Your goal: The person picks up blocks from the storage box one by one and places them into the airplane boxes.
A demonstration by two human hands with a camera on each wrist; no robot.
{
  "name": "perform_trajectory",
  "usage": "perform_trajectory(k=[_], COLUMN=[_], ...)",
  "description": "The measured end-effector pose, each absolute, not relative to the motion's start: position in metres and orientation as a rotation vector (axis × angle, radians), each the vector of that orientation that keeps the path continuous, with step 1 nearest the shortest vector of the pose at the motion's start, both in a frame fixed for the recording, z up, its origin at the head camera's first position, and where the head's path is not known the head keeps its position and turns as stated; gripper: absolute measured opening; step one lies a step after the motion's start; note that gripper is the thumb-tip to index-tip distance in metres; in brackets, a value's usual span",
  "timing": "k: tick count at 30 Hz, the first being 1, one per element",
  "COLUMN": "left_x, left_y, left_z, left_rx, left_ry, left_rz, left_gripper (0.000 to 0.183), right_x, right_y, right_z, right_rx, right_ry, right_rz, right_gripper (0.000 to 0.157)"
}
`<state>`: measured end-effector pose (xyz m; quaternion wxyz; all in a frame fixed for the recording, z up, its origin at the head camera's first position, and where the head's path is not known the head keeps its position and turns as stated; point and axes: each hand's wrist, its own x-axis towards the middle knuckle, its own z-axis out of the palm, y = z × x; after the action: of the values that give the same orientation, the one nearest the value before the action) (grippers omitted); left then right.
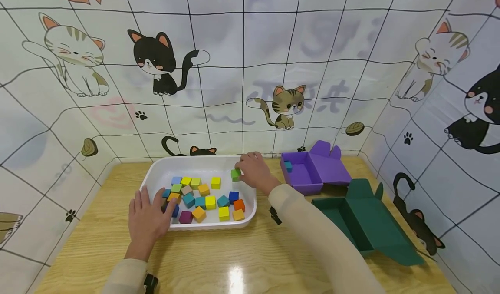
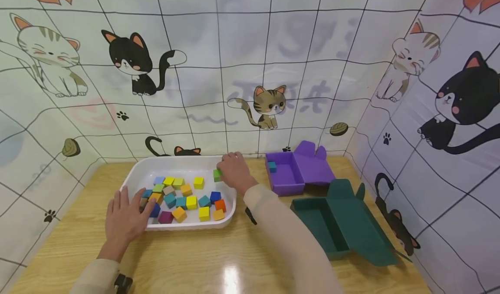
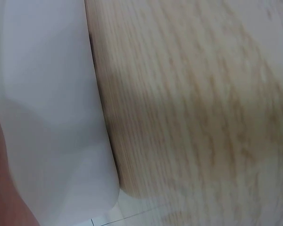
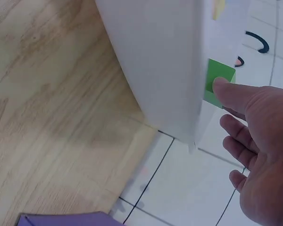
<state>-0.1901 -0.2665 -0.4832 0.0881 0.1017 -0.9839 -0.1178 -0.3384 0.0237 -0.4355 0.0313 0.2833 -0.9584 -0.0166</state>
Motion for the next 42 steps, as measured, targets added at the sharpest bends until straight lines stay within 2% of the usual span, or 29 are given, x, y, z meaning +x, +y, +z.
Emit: perform_trajectory(k=[13, 20, 33, 42], left_x=[-0.190, -0.190, -0.190, -0.191], left_y=[-0.266, -0.266, -0.267, -0.268], left_z=[-0.483, -0.482, -0.482, -0.481], left_rx=[0.343, 0.352, 0.342, 0.310], left_ry=[-2.966, -2.973, -2.968, -2.967], left_rz=[-0.353, -0.374, -0.361, -0.371], left_gripper=[0.074, 0.074, 0.074, 0.073], right_x=[-0.343, -0.346, -0.362, -0.370], right_y=[0.066, 0.097, 0.168, 0.187], right_z=[-0.410, -0.399, -0.393, -0.405], right_rx=[0.761, 0.733, 0.571, 0.494], right_ry=[-2.968, -2.927, -2.960, -3.034], right_rz=[-0.039, -0.035, -0.040, -0.212], right_gripper=[0.037, 0.034, 0.033, 0.029])
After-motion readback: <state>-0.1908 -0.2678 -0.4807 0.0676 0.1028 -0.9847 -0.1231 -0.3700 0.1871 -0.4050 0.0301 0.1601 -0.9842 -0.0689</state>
